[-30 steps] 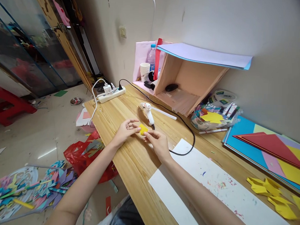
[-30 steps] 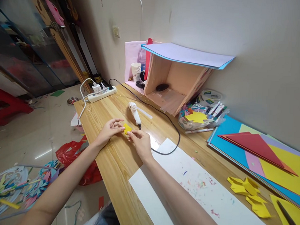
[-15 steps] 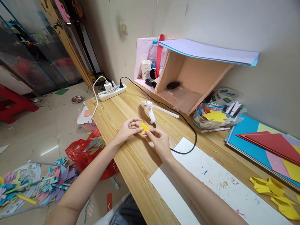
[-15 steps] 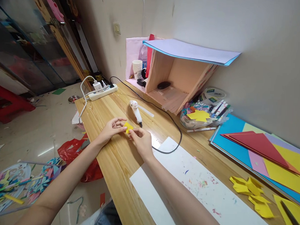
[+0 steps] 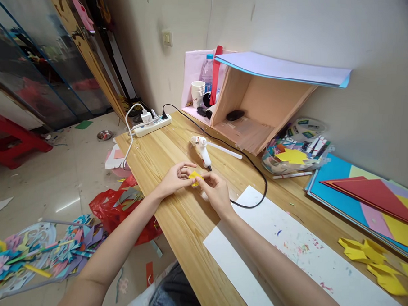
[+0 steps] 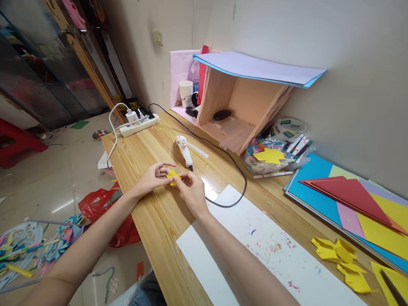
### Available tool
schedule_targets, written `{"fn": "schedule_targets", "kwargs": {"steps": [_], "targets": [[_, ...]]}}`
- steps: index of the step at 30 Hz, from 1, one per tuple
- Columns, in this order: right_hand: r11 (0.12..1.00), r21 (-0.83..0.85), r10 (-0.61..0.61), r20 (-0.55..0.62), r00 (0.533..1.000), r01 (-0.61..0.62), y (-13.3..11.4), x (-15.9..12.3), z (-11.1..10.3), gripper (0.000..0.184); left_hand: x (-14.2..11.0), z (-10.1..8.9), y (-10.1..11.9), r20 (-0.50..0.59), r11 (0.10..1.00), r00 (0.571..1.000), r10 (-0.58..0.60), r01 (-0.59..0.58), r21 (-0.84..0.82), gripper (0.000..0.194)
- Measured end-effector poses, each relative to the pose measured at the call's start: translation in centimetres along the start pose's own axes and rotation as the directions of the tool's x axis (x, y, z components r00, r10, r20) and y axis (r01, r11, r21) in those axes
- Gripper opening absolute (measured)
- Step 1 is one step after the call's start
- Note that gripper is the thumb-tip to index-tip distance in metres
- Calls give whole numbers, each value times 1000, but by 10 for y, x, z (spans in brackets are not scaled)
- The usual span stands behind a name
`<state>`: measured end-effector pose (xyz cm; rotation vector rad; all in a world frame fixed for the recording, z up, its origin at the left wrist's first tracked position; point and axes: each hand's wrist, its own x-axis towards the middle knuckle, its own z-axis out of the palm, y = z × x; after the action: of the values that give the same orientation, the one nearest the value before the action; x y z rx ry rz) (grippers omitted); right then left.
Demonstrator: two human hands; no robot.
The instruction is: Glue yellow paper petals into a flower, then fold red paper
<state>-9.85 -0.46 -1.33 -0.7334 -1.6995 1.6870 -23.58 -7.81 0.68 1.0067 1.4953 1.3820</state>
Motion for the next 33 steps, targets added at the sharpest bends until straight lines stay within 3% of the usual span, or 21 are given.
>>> {"fn": "schedule_targets", "kwargs": {"steps": [18,27,33], "targets": [[999,-31,13,-10,1000,-14,-1,-2,0,26,-1,3,5,60,999,998,-19,17,47,43],[999,-37,23,-20,1000,-24,-2,-2,-1,30,0,0,3,-17,997,1000,-6,8,72,43],[999,-24,34,-26,999,-34,2,-2,0,32,0,0,1,8,996,1000,6,-7,84,43]]}}
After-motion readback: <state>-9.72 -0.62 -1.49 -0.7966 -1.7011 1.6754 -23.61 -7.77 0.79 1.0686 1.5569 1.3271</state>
